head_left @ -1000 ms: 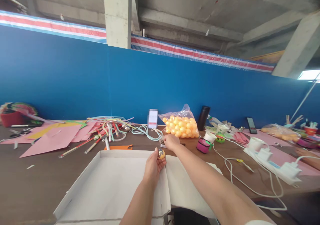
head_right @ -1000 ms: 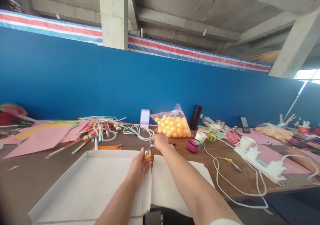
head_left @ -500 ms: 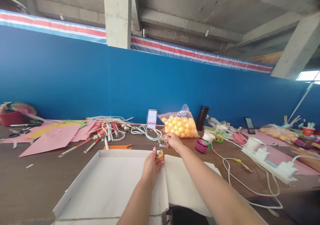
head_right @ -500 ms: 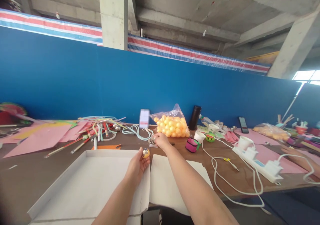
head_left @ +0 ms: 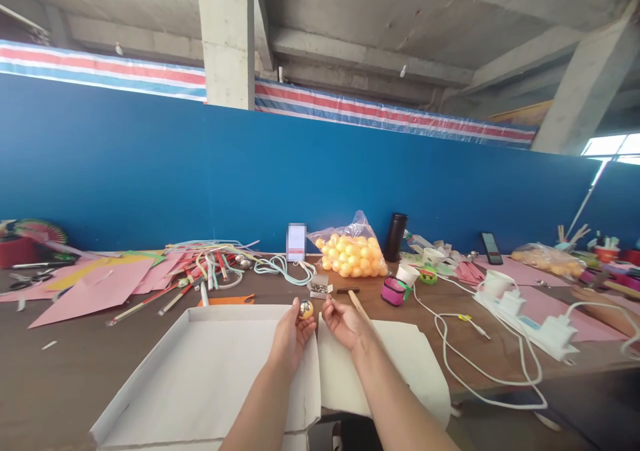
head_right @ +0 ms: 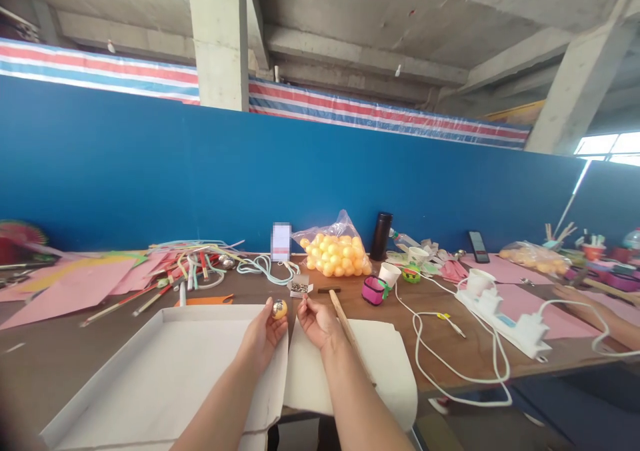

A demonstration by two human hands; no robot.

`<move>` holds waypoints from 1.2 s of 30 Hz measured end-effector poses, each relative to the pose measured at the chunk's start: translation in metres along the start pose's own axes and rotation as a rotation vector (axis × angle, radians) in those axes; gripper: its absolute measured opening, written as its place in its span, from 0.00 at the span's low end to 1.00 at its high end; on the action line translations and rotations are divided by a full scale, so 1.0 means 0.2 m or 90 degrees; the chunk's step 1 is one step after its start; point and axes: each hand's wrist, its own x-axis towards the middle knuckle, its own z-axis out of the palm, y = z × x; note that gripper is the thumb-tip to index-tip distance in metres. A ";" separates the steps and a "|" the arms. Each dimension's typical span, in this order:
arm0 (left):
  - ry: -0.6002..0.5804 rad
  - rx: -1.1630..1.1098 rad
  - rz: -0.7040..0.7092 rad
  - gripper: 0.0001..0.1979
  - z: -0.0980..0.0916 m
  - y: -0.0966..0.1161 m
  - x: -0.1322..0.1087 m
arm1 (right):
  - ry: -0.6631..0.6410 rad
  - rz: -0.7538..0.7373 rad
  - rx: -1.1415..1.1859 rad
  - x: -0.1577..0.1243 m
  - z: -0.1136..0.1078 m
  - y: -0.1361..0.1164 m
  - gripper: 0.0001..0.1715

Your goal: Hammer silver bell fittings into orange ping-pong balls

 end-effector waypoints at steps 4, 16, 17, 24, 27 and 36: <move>-0.005 0.002 0.001 0.10 -0.01 0.00 0.00 | 0.026 -0.002 0.055 0.00 -0.02 0.00 0.17; -0.010 0.000 0.005 0.10 -0.01 0.01 -0.02 | 0.061 -0.112 -0.074 -0.03 -0.01 0.01 0.18; -0.009 0.000 0.005 0.10 -0.01 0.01 -0.02 | 0.066 -0.126 -0.110 -0.03 -0.01 0.01 0.18; 0.055 -0.018 0.078 0.11 -0.01 0.02 -0.01 | 0.147 -0.228 -0.474 -0.03 0.01 0.04 0.18; 0.106 -0.028 0.134 0.12 -0.03 0.03 0.00 | 0.158 -0.269 -0.671 -0.04 0.02 0.07 0.17; 0.122 -0.018 0.177 0.14 -0.04 0.03 0.02 | 0.041 -0.290 -1.136 -0.13 0.06 0.14 0.15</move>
